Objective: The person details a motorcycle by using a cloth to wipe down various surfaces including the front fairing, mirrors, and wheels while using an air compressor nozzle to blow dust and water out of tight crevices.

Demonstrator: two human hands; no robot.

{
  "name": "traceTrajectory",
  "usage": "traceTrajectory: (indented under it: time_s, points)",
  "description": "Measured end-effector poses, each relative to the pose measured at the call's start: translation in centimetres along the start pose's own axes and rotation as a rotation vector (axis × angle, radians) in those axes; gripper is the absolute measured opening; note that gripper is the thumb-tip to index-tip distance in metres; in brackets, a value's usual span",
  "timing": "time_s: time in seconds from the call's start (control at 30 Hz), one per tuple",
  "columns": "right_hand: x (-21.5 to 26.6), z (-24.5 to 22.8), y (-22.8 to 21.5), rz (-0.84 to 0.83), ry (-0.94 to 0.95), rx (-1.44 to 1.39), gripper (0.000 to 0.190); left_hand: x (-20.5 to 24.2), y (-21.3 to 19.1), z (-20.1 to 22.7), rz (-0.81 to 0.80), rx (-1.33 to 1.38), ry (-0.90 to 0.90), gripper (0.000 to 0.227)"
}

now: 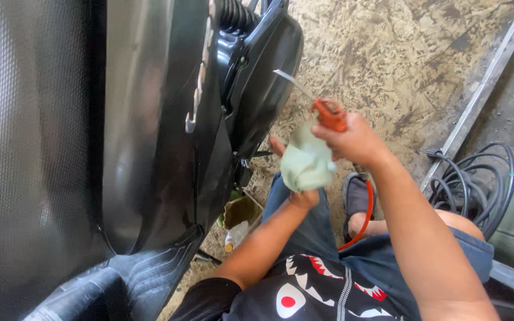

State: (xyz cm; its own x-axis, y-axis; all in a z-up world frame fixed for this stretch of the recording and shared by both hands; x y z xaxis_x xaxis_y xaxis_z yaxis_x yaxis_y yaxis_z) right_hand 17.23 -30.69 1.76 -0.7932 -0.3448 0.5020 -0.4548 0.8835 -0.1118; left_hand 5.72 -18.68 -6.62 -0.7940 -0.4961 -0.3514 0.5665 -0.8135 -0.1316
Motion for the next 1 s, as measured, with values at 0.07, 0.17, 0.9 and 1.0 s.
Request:
traceTrajectory:
  time_s: [0.07, 0.17, 0.9, 1.0]
  points:
    - [0.7, -2.1, 0.5, 0.06, -0.053, 0.002, 0.044, -0.3, -0.3, 3.3, 0.03, 0.114, -0.006, 0.091]
    - [1.0, -4.1, -0.1, 0.148, -0.066, -0.045, 0.043, -3.9, -0.4, 1.6, 0.305, 1.041, -0.635, 0.064]
    - [1.7, -5.9, 0.0, 0.309, -0.553, 0.426, 0.056, -24.0, 2.6, 2.3, -0.146, -0.909, -0.341, 0.042]
    - [2.0, -5.3, -0.1, 0.237, -0.383, 0.375, 0.054, -24.0, 2.7, 1.1, -0.095, -1.103, -0.232, 0.04]
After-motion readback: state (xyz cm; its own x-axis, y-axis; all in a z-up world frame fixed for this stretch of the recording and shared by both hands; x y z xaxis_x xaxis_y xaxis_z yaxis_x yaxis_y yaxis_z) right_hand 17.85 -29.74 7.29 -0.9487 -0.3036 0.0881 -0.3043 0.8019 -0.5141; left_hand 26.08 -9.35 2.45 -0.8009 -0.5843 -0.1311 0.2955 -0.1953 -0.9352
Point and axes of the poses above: each hand's wrist, its own x-axis away from the middle knuckle, its own y-axis out of the palm, z = x × y, the point moved 2 cm from there along -x, towards the middle knuckle
